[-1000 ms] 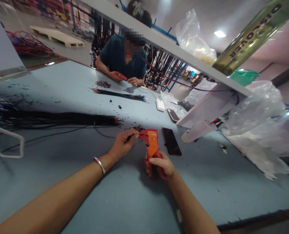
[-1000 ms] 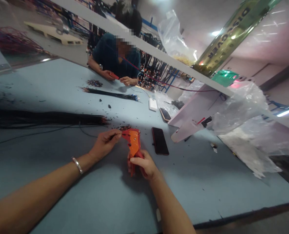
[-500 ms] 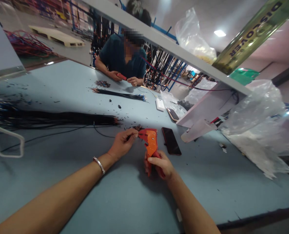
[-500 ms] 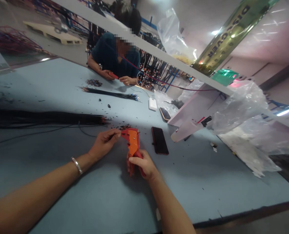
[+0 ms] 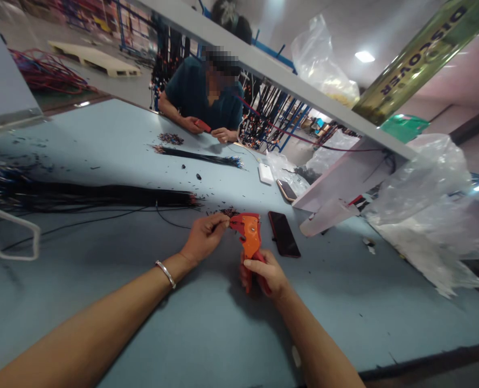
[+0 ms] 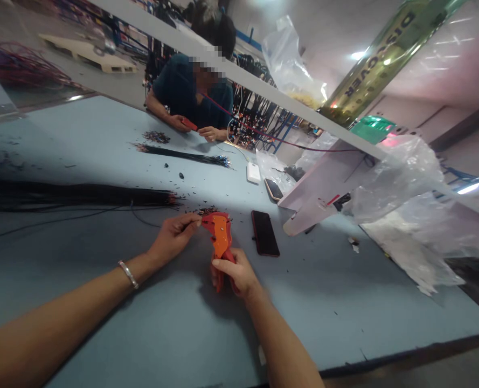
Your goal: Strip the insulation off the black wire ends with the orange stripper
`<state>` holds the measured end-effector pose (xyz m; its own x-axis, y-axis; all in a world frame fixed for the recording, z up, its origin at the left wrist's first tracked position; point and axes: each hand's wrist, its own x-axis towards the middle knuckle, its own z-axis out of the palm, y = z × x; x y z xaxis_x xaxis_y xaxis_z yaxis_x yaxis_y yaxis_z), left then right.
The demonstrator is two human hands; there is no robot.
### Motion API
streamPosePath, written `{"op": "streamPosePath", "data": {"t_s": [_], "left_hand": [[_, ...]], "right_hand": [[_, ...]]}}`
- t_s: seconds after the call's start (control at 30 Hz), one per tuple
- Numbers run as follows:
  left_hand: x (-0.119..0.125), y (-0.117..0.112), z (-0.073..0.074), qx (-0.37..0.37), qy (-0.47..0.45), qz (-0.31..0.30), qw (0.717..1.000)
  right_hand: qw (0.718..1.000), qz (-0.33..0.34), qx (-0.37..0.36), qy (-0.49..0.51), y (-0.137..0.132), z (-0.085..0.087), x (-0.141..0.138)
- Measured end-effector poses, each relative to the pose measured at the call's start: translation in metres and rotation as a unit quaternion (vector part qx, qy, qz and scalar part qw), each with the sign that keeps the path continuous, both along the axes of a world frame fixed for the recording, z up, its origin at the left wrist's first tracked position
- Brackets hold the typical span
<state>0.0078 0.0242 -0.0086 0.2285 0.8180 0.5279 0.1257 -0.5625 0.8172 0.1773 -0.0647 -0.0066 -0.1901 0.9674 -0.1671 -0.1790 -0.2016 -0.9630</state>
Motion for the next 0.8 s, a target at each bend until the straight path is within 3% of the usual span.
{"op": "streamPosePath", "data": {"t_s": [0.8], "left_hand": [[-0.0013,-0.0028,0.0057,-0.034,0.053,0.002,0.998]], "right_hand": [[0.998,-0.050,-0.029,-0.004,0.0010,0.0010,-0.0041]]}}
